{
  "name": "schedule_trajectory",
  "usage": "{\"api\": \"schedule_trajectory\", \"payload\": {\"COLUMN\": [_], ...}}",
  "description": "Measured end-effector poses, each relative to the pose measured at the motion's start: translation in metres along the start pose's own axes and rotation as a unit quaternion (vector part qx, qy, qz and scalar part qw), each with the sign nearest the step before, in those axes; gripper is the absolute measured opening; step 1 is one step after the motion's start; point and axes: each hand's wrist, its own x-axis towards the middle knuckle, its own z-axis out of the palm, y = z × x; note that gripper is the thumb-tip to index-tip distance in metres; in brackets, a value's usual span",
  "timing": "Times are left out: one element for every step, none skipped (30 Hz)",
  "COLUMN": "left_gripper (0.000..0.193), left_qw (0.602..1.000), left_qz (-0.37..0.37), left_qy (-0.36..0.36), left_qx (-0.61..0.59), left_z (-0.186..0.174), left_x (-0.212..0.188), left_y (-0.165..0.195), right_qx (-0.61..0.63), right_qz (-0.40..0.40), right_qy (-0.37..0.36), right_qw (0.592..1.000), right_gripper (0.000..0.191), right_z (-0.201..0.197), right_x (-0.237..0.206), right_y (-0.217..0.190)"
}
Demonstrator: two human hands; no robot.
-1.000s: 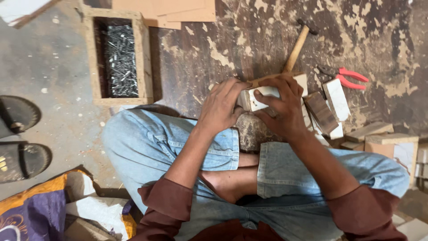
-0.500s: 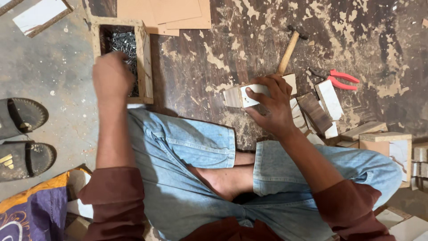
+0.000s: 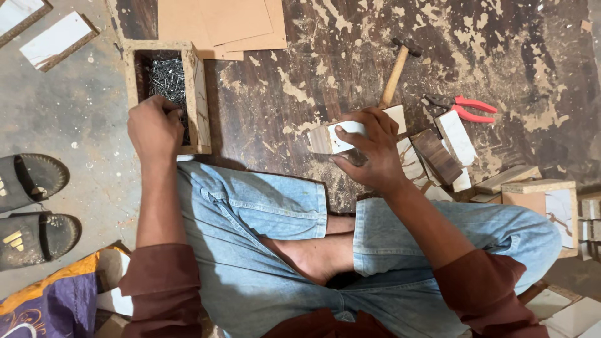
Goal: The person assembles small wooden boxes by nailing thin wooden pieces together using a hammer and nails. They pick up nails from a container, position the pieces, hammer them into place, and stack the finished boxes.
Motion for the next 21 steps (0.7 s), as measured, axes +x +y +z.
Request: {"api": "schedule_trajectory", "payload": {"left_gripper": [0.009,0.009,0.007,0.005,0.003,0.008,0.014,0.020,0.016,0.012,0.016,0.020,0.025,0.022,0.021,0.019,0.018,0.017,0.015,0.014,0.013], "left_qw": [1.000,1.000,0.999,0.995,0.988,0.974,0.954,0.928,0.891,0.845,0.885,0.875,0.864,0.862,0.858,0.863,0.866,0.868,0.868,0.868,0.868], "left_qz": [-0.006,-0.012,-0.020,-0.028,-0.036,-0.035,-0.035,-0.035,0.018,0.069,0.159,0.194,0.228,0.191,0.155,0.177,0.197,0.217,0.209,0.202,0.194], "left_qy": [0.013,0.026,0.017,0.008,0.000,-0.003,-0.010,-0.017,-0.055,-0.091,-0.084,-0.107,-0.129,-0.158,-0.189,-0.148,-0.106,-0.065,-0.062,-0.059,-0.057], "left_qx": [0.003,0.004,-0.047,-0.099,-0.151,-0.225,-0.299,-0.371,-0.449,-0.523,-0.430,-0.430,-0.429,-0.441,-0.452,-0.450,-0.447,-0.442,-0.446,-0.449,-0.452], "left_z": [-0.001,-0.002,-0.003,-0.002,-0.003,-0.001,0.004,0.010,0.017,0.025,0.031,0.040,0.048,0.054,0.058,0.061,0.062,0.063,0.064,0.066,0.067], "left_x": [-0.003,-0.004,-0.006,-0.007,-0.008,-0.010,-0.015,-0.020,-0.033,-0.050,-0.063,-0.072,-0.080,-0.088,-0.093,-0.094,-0.095,-0.095,-0.095,-0.094,-0.093], "left_y": [0.003,0.007,0.010,0.015,0.020,0.027,0.039,0.054,0.070,0.089,0.106,0.127,0.146,0.163,0.177,0.188,0.197,0.204,0.208,0.212,0.214], "right_qx": [0.002,0.006,0.010,0.014,0.014,0.015,0.016,0.016,0.015,0.014,0.013,0.011,0.008,0.011,0.013,0.015,0.013,0.012,0.011,0.013,0.016], "right_qz": [0.000,-0.001,-0.001,-0.001,-0.002,-0.001,0.001,-0.003,-0.007,-0.012,-0.013,-0.014,-0.016,-0.018,-0.020,-0.020,-0.019,-0.018,-0.017,-0.016,-0.016], "right_qy": [-0.001,-0.002,-0.004,-0.007,-0.006,-0.006,-0.006,-0.003,0.001,0.003,0.003,0.003,0.003,0.005,0.007,0.011,0.010,0.009,0.009,0.008,0.007], "right_qw": [1.000,1.000,1.000,1.000,1.000,1.000,1.000,1.000,1.000,1.000,1.000,1.000,1.000,1.000,1.000,1.000,1.000,1.000,1.000,1.000,1.000], "right_gripper": [0.054,0.054,0.053,0.052,0.052,0.052,0.052,0.053,0.053,0.053,0.054,0.055,0.056,0.055,0.055,0.054,0.053,0.052,0.051,0.052,0.052], "right_z": [-0.001,-0.002,-0.003,-0.004,-0.005,-0.006,-0.007,-0.007,-0.007,-0.007,-0.008,-0.007,-0.008,-0.007,-0.008,-0.008,-0.008,-0.009,-0.009,-0.010,-0.011], "right_x": [0.000,0.001,0.001,0.001,0.001,0.001,0.001,0.001,0.001,0.001,0.001,0.001,0.001,0.001,0.001,0.002,0.002,0.002,0.002,0.002,0.003], "right_y": [0.000,0.001,0.001,0.002,0.002,0.003,0.003,0.004,0.004,0.005,0.005,0.005,0.005,0.006,0.006,0.006,0.007,0.007,0.008,0.009,0.010]}}
